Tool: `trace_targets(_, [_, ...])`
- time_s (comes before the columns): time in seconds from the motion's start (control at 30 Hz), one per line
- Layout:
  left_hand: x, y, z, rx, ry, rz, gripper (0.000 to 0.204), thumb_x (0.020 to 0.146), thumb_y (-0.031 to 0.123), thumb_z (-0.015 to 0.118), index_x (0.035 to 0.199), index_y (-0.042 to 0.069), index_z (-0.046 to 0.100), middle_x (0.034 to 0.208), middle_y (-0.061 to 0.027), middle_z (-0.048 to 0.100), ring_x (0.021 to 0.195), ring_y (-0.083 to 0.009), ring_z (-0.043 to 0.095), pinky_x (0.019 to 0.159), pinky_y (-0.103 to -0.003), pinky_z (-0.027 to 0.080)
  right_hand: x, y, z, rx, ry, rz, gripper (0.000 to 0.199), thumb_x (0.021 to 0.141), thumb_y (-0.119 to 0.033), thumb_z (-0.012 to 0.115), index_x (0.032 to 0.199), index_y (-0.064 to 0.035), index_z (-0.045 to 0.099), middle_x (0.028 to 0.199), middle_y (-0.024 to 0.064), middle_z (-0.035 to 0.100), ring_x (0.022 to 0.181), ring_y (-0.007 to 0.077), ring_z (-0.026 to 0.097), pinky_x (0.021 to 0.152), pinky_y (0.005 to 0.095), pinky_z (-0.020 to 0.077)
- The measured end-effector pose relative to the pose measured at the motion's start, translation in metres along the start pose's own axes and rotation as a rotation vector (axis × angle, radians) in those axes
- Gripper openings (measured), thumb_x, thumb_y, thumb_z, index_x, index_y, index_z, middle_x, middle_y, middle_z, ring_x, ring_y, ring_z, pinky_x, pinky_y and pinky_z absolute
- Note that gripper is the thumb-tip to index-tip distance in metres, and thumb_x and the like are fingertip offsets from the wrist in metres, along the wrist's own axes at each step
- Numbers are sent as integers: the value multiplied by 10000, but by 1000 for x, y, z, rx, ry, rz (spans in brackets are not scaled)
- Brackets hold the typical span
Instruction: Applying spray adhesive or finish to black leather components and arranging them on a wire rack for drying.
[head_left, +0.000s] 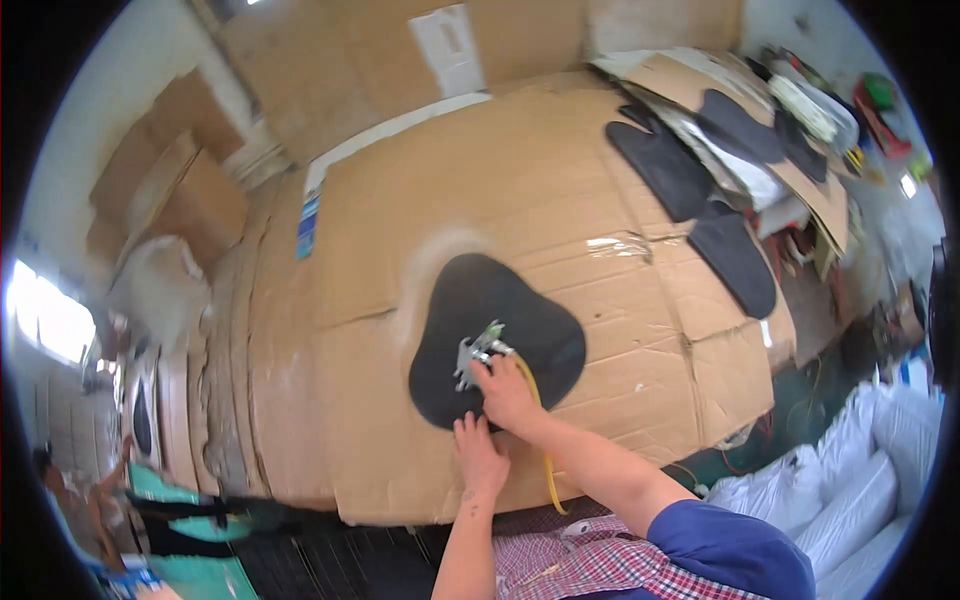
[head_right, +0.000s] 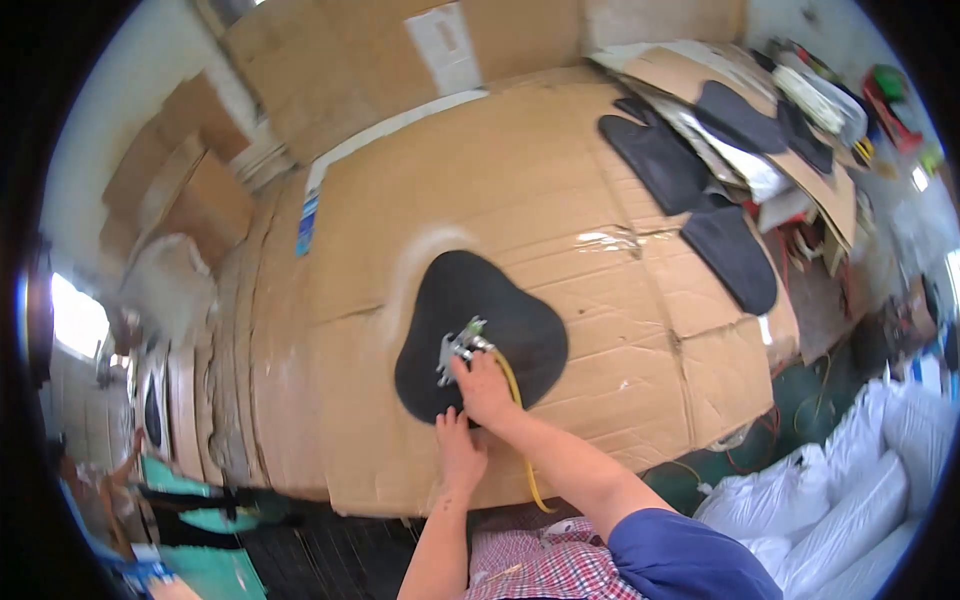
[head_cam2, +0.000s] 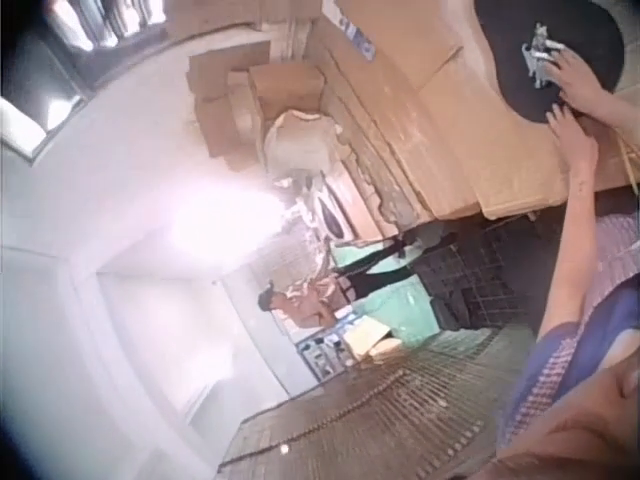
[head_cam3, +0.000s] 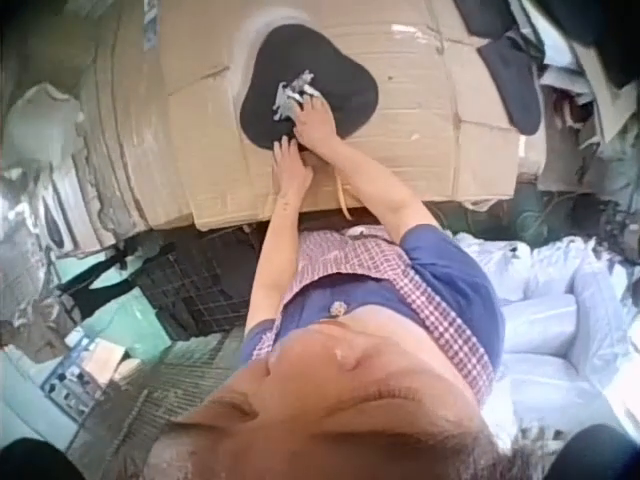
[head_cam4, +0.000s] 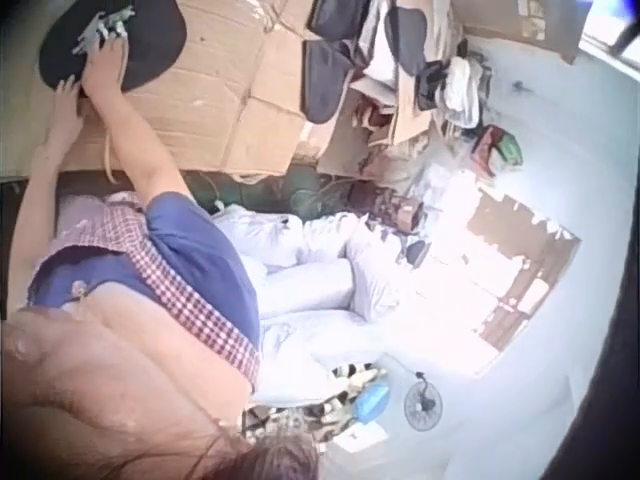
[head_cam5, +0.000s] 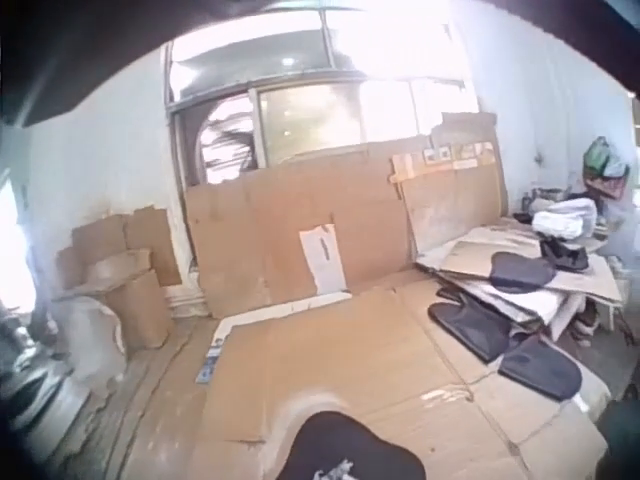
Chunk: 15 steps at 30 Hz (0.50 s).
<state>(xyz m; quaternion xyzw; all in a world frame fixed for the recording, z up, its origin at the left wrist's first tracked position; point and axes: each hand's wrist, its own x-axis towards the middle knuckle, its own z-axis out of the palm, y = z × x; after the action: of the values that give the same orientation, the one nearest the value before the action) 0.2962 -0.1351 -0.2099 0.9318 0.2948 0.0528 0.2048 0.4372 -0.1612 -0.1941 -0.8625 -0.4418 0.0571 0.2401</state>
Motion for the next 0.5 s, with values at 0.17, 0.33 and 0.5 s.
trace_targets(0.17, [-9, -13, -13, 21, -101, -46, 574, 764, 128, 581, 1304, 15, 423, 1416, -199, 344, 1329, -394, 275, 1057, -538, 243, -17, 14, -73, 715, -72, 15, 724, 652, -2, 608, 1337, -57, 382, 1204, 184, 526, 1098, 295, 538, 877, 364, 469])
trace_targets(0.33, [-7, -43, -18, -438, 65, -83, 496, 781, 95, 624, 1244, 5, 470, 1243, -192, 518, 1212, -362, 445, 1025, -396, 351, -111, -2, -218, 790, -184, 148, 540, 821, -39, 597, 1329, -72, 417, 1122, 78, 567, 997, 181, 556, 841, 302, 459])
trace_targets(0.5, [-42, -103, -40, -761, 169, -364, 360, 808, 44, 592, 1163, 27, 539, 1114, -123, 590, 1069, -227, 552, 935, -334, 427, -197, -25, -299, 983, -141, 368, 556, 832, -22, 637, 1340, -33, 413, 976, 17, 588, 898, 79, 550, 778, 244, 465])
